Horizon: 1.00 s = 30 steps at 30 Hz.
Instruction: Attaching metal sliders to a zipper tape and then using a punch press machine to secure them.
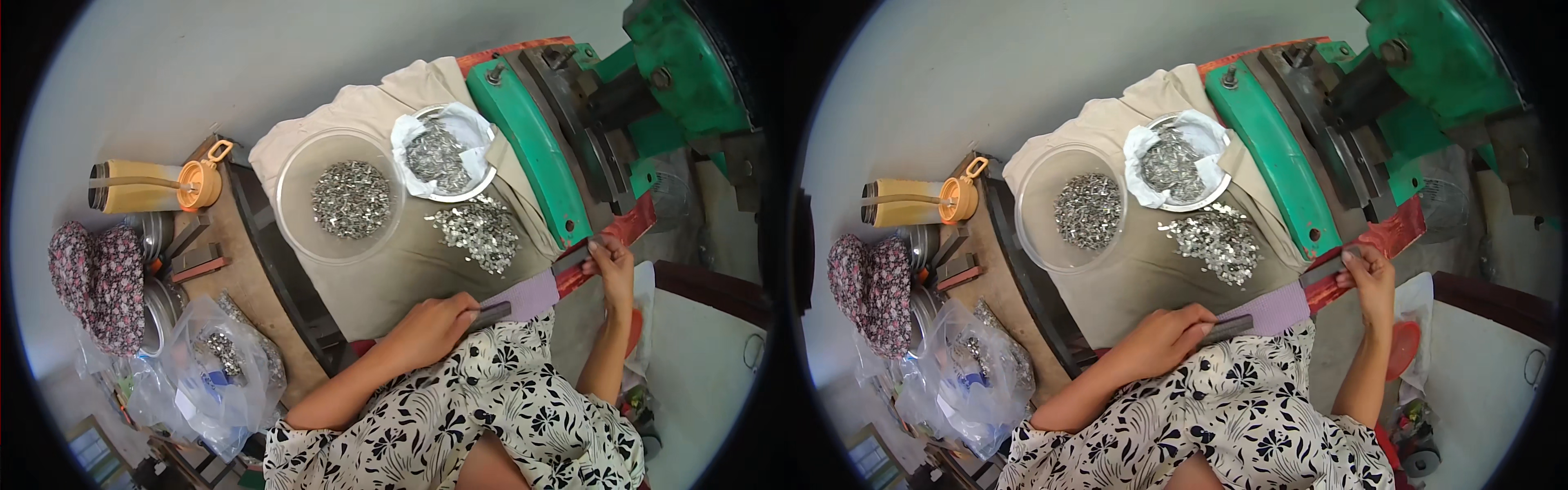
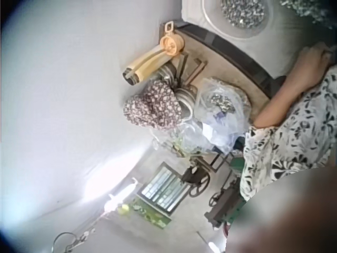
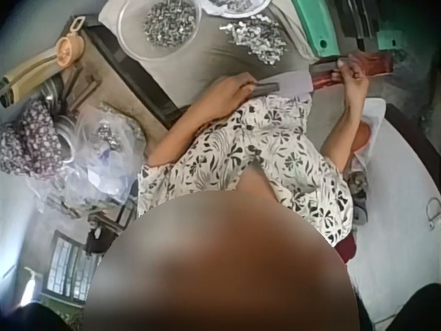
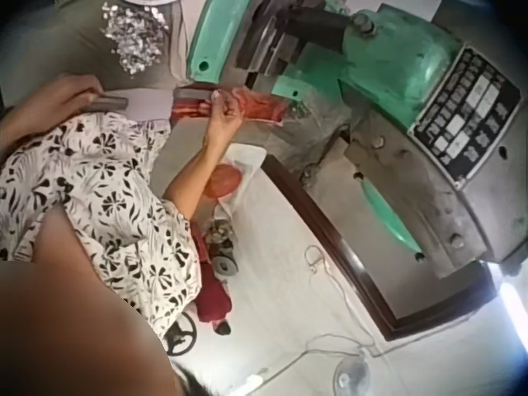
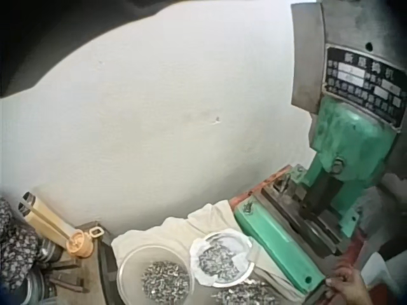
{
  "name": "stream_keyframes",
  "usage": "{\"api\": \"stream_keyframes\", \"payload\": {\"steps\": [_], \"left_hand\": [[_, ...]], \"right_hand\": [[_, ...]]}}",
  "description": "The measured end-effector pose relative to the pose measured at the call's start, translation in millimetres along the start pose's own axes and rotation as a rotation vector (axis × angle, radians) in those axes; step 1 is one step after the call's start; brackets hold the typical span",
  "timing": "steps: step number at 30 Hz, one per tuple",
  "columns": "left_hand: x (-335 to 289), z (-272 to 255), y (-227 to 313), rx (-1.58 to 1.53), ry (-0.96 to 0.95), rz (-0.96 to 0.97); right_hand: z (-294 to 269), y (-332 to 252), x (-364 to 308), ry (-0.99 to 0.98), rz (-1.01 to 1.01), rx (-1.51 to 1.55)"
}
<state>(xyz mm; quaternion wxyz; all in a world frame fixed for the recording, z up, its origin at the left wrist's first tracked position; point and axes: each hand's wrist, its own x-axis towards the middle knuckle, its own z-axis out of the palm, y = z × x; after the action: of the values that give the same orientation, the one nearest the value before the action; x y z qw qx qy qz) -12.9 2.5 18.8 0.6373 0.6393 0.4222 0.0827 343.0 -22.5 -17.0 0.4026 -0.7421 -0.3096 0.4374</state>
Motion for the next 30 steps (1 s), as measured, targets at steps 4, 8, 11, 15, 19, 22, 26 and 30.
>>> {"api": "stream_keyframes", "payload": {"steps": [4,8,11,15,19,22,26,30], "left_hand": [[-15,3,1,0.252,0.13,0.082],[-23,9,2,0.527,0.175,0.083],[-22,6,-2,0.59,0.216,0.123],[-5,-7,-10,0.484,0.368,0.242],[15,-16,-15,0.409,0.562,0.32],[26,-16,-13,0.43,0.571,0.342],[35,-14,-10,0.505,0.526,0.329],[39,-15,-9,0.57,0.507,0.332]], "right_hand": [[31,-7,-4,0.182,-0.203,-0.193],[41,-5,-14,0.277,-0.3,-0.2],[42,-9,-41,0.26,-0.673,-0.401],[79,-34,-67,-0.117,-0.963,-0.508],[117,-37,-65,-0.266,-1.089,-0.549],[131,-38,-63,-0.339,-1.119,-0.647],[135,-40,-63,-0.359,-1.1,-0.696],[135,-49,-58,-0.395,-1.096,-0.672]]}}
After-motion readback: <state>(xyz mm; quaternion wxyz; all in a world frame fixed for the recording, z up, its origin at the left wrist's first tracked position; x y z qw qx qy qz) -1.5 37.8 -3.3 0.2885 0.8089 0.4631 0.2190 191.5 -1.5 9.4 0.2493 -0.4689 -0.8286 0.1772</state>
